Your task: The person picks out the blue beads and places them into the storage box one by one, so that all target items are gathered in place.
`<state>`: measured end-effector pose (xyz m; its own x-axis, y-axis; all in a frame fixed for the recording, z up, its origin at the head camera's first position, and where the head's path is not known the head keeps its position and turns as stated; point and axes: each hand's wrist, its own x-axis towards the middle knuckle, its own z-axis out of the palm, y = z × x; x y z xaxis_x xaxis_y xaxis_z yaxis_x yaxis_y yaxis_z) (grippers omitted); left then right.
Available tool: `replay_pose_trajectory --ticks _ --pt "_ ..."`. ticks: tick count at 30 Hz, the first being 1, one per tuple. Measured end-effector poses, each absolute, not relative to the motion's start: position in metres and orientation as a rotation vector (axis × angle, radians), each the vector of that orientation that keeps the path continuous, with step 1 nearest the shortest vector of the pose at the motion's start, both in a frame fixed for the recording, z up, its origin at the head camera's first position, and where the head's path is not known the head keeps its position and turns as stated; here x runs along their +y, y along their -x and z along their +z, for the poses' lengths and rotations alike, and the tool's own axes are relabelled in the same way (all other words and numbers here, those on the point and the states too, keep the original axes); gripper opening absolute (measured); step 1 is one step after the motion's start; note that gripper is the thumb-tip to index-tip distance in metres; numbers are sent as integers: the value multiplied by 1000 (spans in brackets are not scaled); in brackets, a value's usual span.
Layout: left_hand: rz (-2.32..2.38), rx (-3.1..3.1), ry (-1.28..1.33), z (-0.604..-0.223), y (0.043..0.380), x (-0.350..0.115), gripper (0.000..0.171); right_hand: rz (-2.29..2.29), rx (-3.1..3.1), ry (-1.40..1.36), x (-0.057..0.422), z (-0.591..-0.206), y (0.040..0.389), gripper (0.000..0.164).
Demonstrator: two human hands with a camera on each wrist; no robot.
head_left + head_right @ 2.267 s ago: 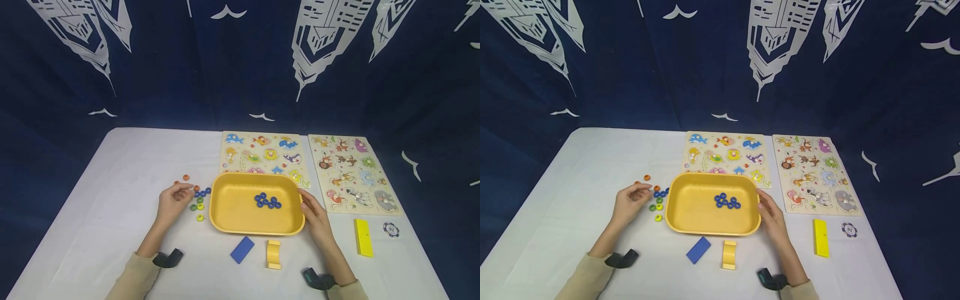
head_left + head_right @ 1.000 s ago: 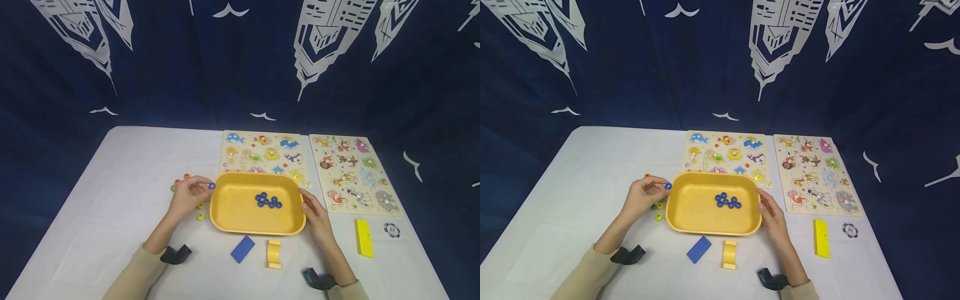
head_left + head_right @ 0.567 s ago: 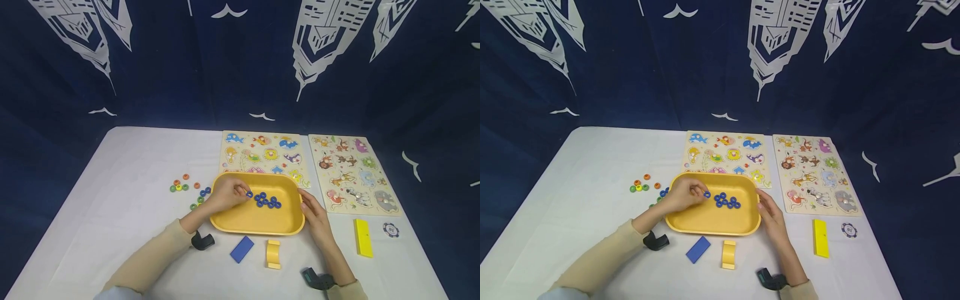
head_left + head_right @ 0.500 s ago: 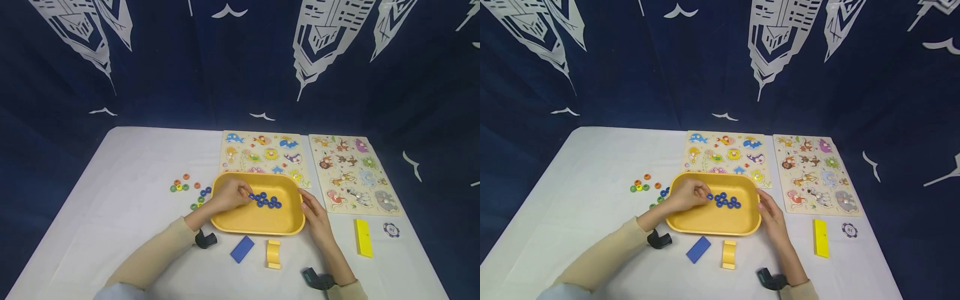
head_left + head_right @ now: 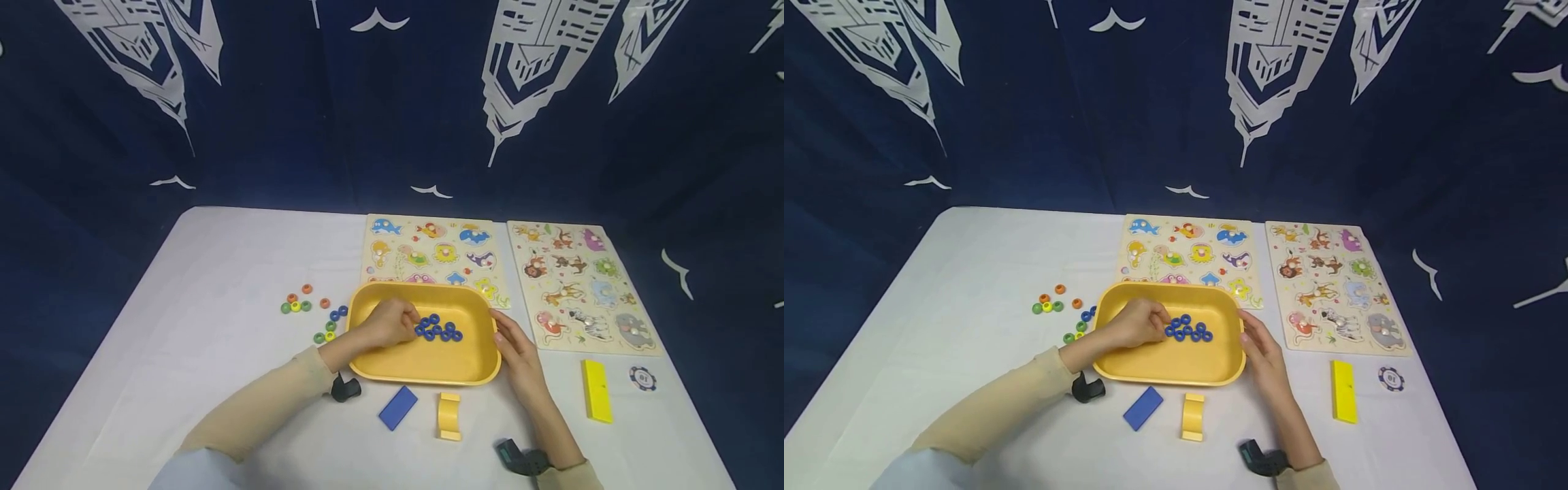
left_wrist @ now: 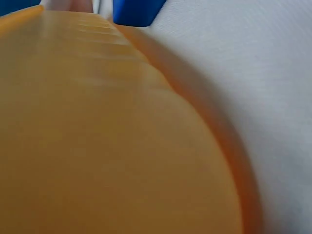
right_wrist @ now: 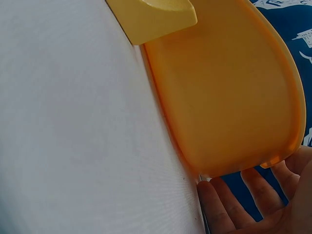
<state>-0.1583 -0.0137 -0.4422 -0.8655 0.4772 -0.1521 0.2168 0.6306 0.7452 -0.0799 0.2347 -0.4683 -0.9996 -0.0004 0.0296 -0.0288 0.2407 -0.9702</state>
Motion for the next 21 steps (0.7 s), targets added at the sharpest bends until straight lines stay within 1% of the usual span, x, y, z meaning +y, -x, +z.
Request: replay_pose_trajectory --ticks 4,8,11,14,17,21 --pt "1108 2523 -598 -435 152 -17 29 1918 -2461 -26 236 -469 80 39" --pt "1226 2552 -656 -417 139 -30 39 1931 -2449 -9 235 -469 80 38" --pt "1413 2572 -652 -404 130 -51 36 1936 -2444 -16 235 -468 80 38" --pt "1621 2577 -584 -398 126 -79 31 1938 -2439 -23 235 -468 80 38" --pt "1770 2606 -477 -404 127 -104 29 1938 -2433 -27 235 -467 80 38" --pt "1834 2704 -303 -422 129 -127 27 1930 -2443 -39 235 -467 80 39"
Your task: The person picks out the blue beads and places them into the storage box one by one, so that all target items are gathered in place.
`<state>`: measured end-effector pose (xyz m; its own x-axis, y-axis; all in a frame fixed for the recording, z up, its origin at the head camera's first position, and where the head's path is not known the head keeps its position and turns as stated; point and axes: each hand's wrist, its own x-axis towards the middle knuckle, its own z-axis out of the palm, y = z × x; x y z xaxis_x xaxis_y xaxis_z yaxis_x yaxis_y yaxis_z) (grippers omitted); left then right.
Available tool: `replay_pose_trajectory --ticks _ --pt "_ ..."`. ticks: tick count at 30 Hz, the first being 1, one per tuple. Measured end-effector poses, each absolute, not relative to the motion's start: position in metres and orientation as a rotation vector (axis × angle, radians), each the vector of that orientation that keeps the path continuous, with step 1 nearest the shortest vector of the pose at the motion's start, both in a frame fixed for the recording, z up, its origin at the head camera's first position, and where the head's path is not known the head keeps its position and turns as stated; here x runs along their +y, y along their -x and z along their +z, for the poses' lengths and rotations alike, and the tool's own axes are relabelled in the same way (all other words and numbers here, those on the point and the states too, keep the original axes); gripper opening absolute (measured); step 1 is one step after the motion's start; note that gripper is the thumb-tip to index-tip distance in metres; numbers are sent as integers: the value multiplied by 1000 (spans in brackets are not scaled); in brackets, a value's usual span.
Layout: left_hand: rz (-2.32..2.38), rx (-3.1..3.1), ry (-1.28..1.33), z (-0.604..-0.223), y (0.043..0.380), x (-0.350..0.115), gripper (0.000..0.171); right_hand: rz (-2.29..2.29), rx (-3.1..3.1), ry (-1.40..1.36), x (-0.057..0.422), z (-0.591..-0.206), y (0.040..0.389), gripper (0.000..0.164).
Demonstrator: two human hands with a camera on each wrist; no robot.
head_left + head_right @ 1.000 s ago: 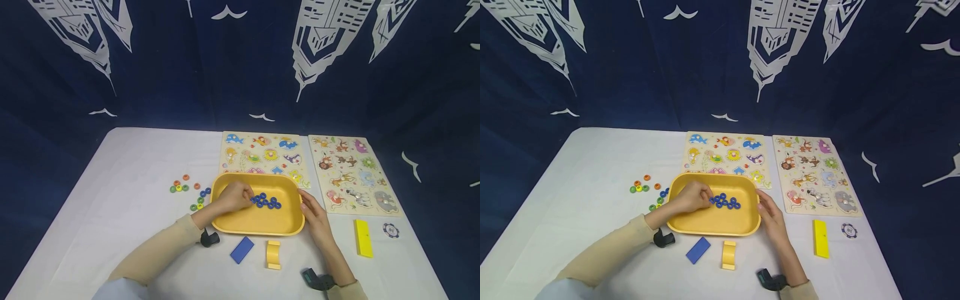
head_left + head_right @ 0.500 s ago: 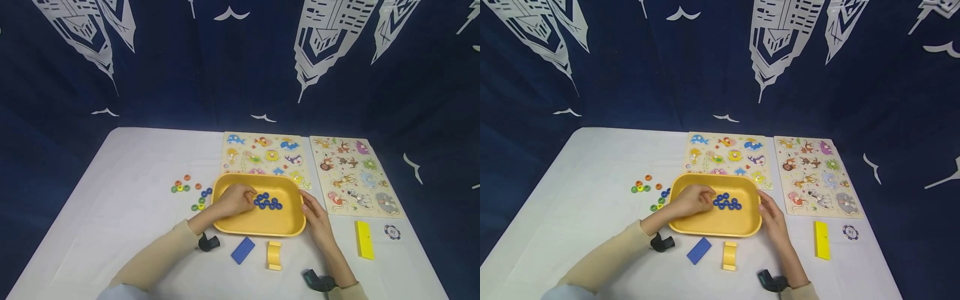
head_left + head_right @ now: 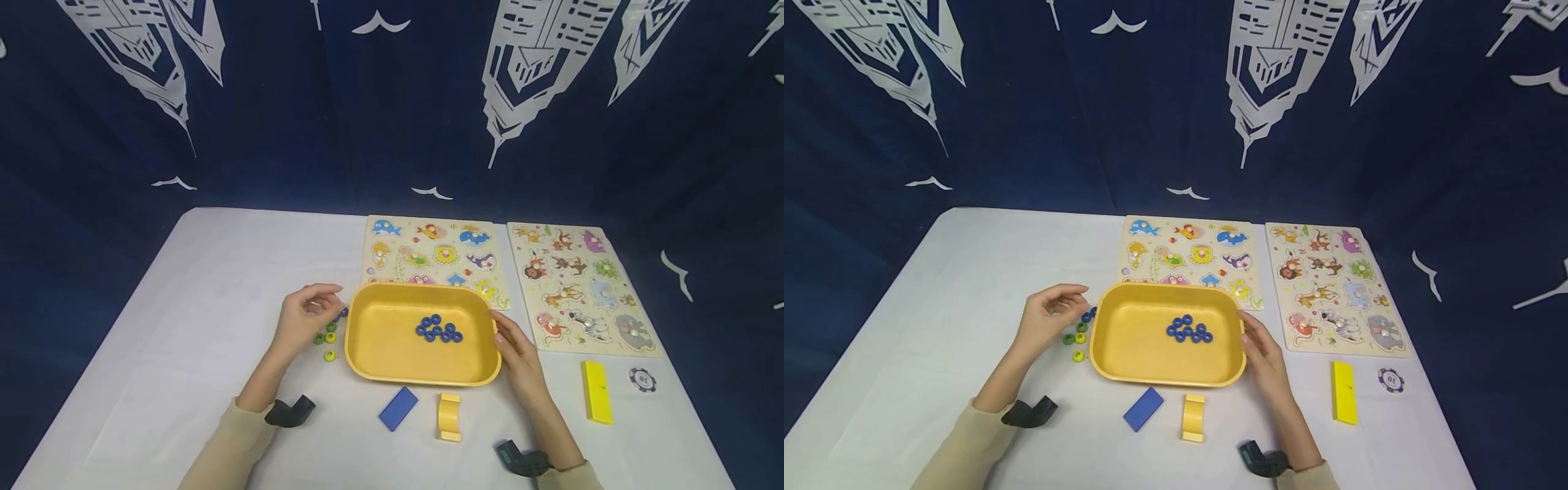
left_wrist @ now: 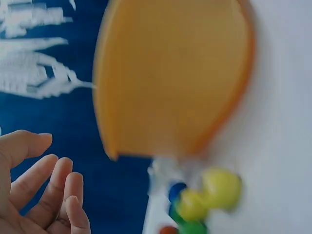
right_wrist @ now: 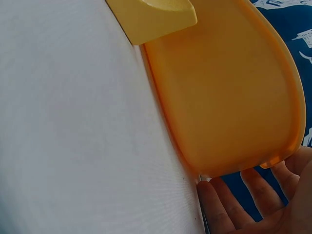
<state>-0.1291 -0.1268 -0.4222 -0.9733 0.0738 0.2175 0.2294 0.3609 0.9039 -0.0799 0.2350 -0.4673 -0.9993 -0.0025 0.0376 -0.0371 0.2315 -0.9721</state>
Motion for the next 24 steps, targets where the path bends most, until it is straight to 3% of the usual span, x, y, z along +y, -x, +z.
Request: replay_pose_trajectory --ticks 11,24 --pt "-1615 -2499 -19 -468 134 -133 24 1945 -2439 -69 235 -468 79 39" --pt "-1251 -2647 -41 -487 136 -130 28 1914 -2455 -41 235 -467 79 39"
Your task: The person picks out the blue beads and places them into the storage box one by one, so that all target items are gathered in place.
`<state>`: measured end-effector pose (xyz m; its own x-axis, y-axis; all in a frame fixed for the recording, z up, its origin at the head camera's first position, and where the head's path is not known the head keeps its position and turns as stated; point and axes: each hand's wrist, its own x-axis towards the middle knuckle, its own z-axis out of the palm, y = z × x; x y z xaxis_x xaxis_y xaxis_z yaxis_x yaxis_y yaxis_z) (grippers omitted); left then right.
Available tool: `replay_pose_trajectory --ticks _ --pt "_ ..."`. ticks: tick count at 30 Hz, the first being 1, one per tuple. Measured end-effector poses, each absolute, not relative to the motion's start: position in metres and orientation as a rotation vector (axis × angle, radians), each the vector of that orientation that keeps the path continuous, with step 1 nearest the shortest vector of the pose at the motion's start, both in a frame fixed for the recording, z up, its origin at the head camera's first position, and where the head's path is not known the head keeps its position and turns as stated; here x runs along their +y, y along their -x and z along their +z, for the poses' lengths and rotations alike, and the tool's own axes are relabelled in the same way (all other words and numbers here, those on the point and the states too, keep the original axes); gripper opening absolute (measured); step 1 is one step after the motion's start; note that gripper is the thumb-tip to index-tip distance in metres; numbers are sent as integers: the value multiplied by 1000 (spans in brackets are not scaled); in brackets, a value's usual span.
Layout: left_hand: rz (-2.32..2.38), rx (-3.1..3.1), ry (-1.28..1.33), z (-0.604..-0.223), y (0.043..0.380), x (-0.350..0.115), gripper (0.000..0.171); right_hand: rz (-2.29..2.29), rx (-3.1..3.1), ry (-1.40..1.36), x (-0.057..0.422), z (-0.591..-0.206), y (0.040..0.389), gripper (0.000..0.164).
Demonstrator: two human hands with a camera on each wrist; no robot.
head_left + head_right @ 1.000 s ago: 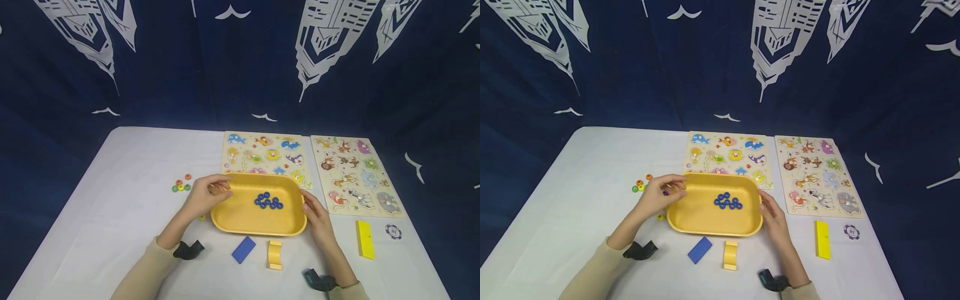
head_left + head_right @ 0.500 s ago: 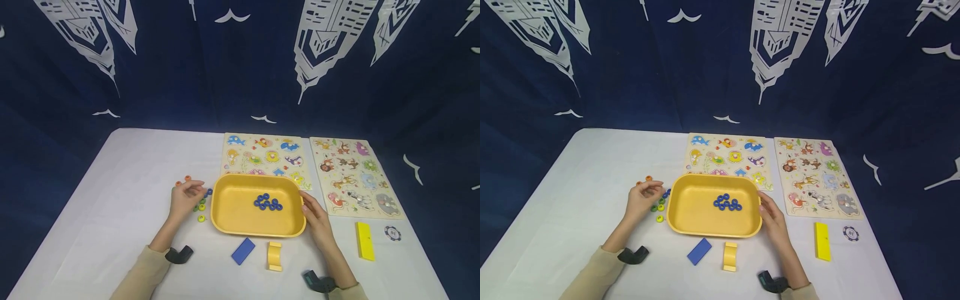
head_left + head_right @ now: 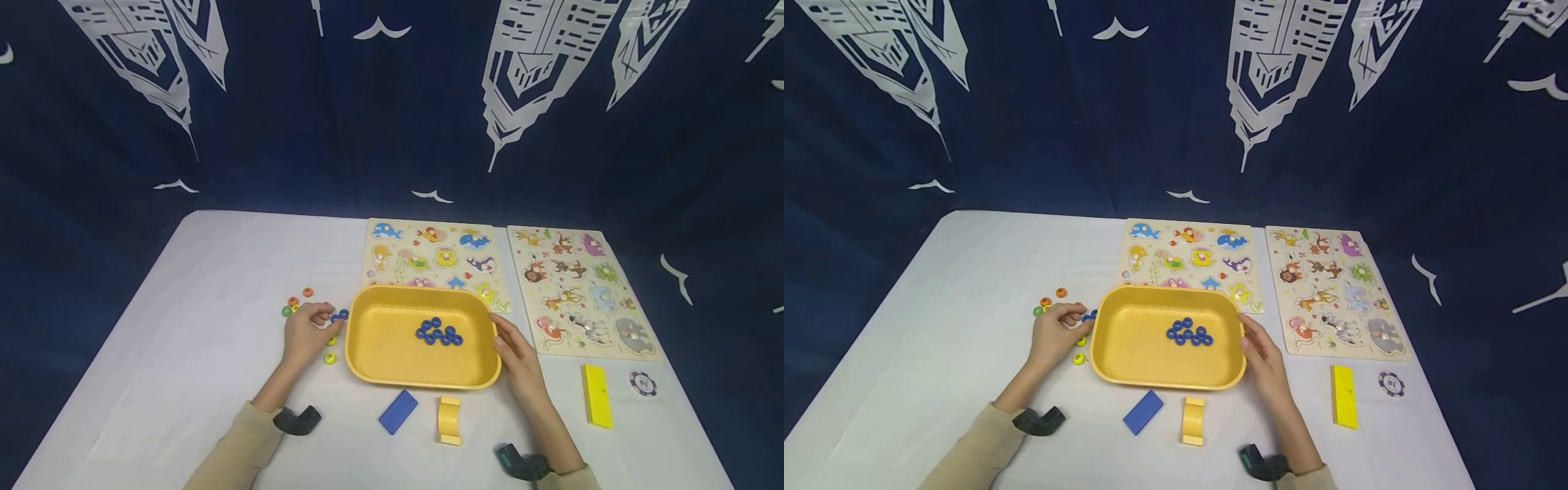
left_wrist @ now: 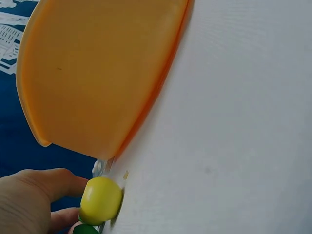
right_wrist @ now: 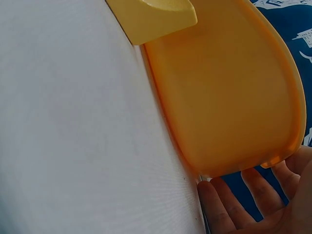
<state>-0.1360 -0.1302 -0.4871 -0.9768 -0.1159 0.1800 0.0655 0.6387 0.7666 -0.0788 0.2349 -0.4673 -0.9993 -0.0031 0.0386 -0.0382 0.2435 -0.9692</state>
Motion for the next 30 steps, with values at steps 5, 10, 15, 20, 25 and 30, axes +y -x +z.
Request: replay_pose_trajectory --ticks 5,10,15,20,25,30 --pt "-1154 -2675 -43 -487 136 -126 25 1923 -2442 -33 236 -468 79 38" --pt "-1147 -2679 -47 -485 136 -123 22 1921 -2443 -29 237 -468 78 39" --pt "-1252 -2635 -48 -478 136 -126 19 1921 -2448 -27 235 -468 79 39" --pt "-1321 -2501 88 -451 135 -125 17 1928 -2443 -34 235 -468 79 39" --pt "-1371 -2512 281 -418 131 -105 18 1916 -2446 -31 236 -468 80 38" --pt "-1296 -2621 432 -409 136 -70 15 1919 -2448 -34 236 -470 80 38"
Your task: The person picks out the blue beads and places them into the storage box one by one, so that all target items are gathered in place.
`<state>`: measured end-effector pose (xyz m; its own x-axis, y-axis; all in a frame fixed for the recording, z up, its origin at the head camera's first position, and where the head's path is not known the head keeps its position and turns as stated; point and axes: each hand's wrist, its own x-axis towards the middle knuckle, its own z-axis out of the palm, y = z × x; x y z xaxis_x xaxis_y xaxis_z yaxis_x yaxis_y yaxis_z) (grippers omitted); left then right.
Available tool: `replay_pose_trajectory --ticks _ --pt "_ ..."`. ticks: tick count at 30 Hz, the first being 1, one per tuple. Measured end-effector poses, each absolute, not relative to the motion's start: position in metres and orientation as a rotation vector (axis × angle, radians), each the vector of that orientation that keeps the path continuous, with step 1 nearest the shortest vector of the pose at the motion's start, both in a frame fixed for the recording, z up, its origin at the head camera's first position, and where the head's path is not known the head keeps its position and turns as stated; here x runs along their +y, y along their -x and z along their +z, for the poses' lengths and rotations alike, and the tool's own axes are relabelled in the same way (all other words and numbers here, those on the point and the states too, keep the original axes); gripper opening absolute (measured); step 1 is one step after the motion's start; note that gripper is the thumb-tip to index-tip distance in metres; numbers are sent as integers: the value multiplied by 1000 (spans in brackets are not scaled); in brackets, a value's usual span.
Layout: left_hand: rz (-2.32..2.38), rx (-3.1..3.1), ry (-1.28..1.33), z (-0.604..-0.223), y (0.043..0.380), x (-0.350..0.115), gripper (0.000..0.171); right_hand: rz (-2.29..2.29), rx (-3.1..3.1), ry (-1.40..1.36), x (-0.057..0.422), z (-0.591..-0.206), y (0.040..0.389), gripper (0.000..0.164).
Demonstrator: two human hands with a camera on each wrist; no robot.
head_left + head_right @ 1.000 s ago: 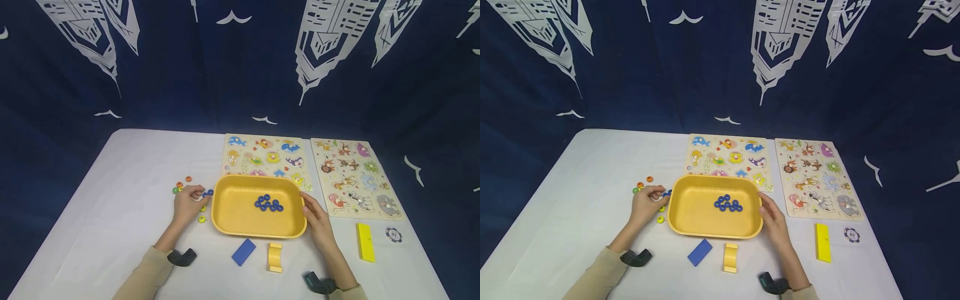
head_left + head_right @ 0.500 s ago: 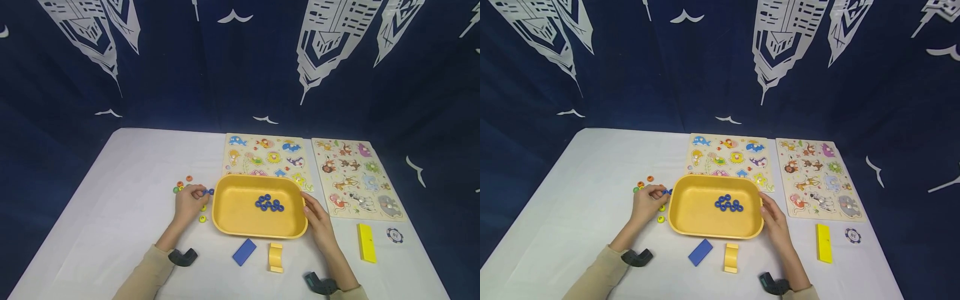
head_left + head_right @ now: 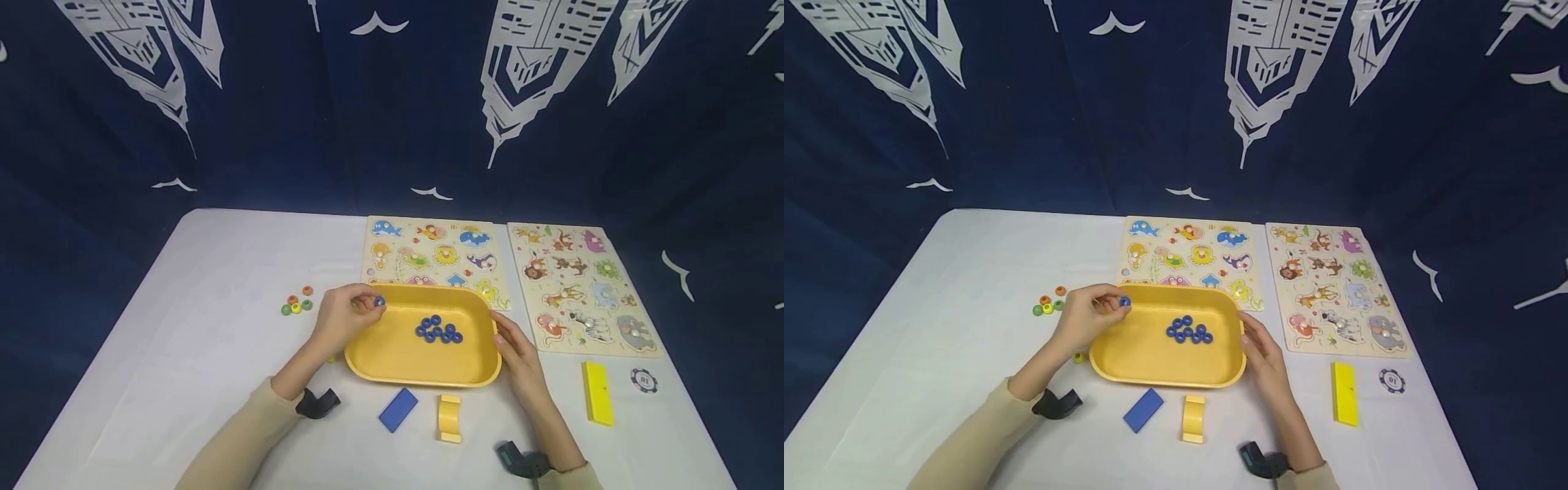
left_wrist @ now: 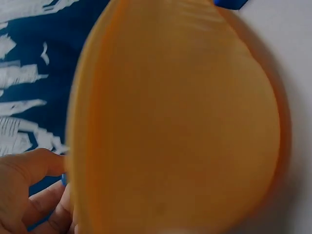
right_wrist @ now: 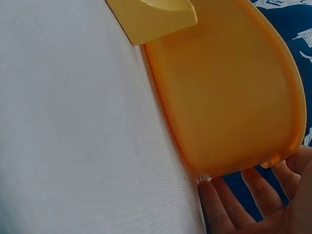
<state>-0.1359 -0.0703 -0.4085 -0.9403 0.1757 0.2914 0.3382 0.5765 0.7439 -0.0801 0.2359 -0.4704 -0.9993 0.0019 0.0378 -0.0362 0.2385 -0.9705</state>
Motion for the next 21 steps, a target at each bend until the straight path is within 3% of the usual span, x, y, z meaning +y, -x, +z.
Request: replay_pose_trajectory --ticks 7,21 --pt "-1142 -2810 643 -425 149 -34 16 1914 -2449 -47 236 -469 79 39" --pt "-1012 -3115 763 -440 162 -13 18 1918 -2446 -35 236 -470 80 39"
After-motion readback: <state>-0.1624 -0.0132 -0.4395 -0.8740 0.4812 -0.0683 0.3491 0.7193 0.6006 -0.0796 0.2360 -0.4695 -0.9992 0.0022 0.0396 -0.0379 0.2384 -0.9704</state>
